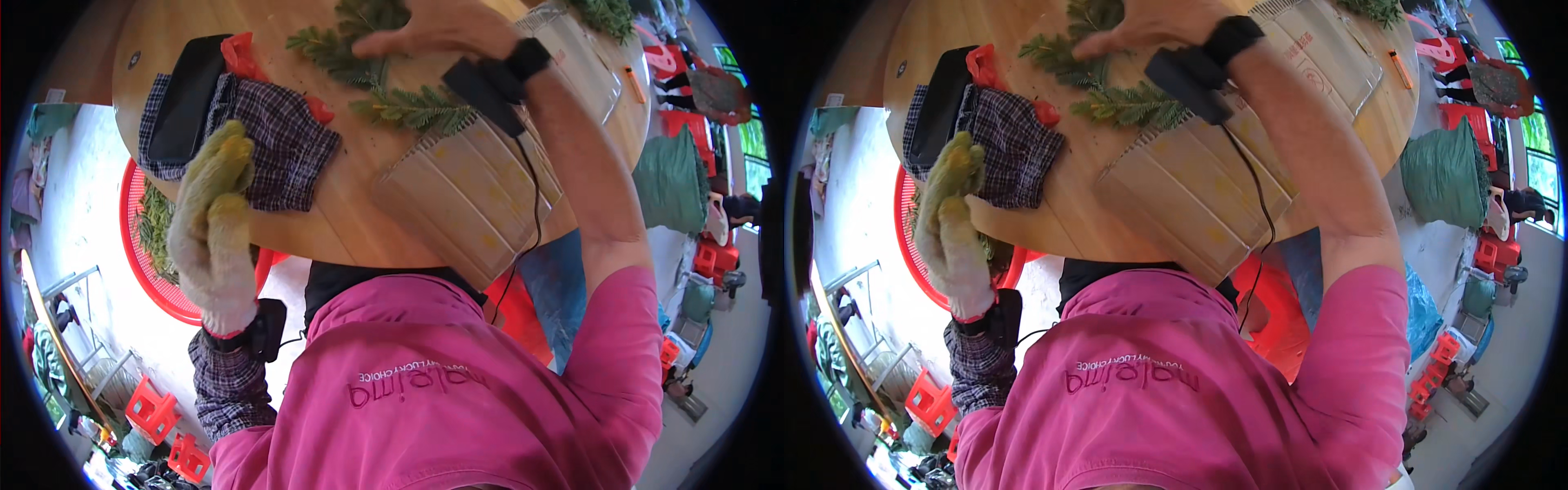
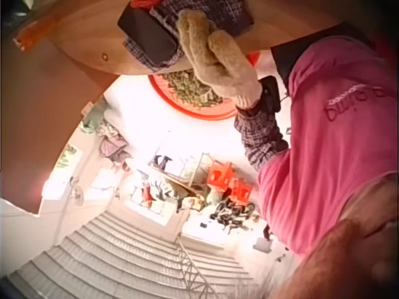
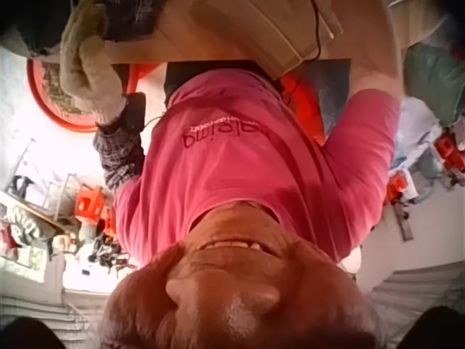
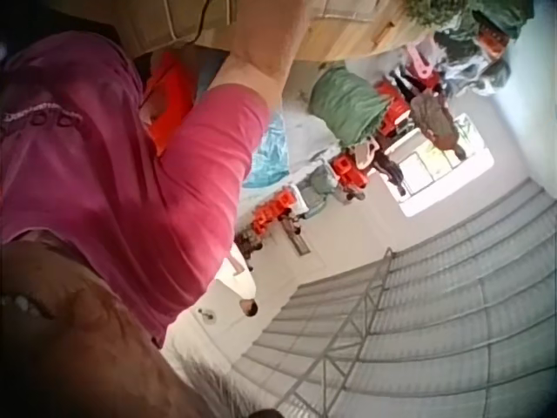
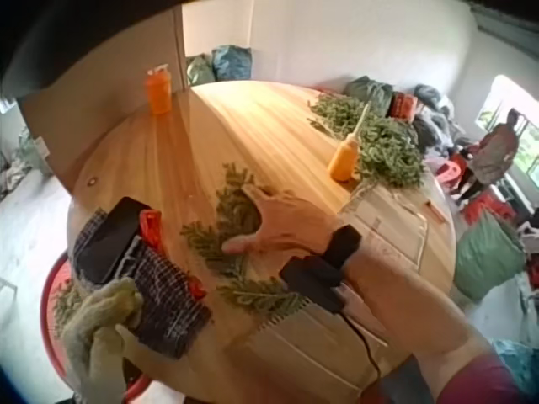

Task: Applying glue to small cedar-like branches and sticking them onto a circular cardboard base.

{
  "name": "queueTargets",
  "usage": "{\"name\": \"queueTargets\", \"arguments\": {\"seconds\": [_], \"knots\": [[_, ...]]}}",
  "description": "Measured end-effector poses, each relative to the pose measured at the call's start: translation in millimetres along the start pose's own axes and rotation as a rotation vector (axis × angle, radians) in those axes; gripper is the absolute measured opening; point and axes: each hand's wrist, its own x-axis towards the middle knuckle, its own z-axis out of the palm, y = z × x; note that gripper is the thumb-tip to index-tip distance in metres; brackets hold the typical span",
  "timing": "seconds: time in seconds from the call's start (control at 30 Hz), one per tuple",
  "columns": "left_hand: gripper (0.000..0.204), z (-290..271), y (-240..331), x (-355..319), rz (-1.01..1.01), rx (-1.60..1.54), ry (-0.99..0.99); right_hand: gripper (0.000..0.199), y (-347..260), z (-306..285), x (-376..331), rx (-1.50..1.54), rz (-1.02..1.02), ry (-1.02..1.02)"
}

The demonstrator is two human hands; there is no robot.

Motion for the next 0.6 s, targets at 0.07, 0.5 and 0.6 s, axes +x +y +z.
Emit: {"name": "queueTargets", "arguments": {"seconds": [0.07,0.5,0.6], "knots": [[0.036,7,-8,-5,-0.019,-0.045,-0.015,0.101,-1,13,2,-0.206,-0.054,-0.01],[0.036,12,-13,-31,-0.208,-0.287,0.19,0.047,-29,-24,-46,-0.019,-0.423,0.293],[0.036,10,-20,-38,-0.188,-0.327,0.225,0.043,-54,-22,-64,0.018,-0.486,0.23]]}}
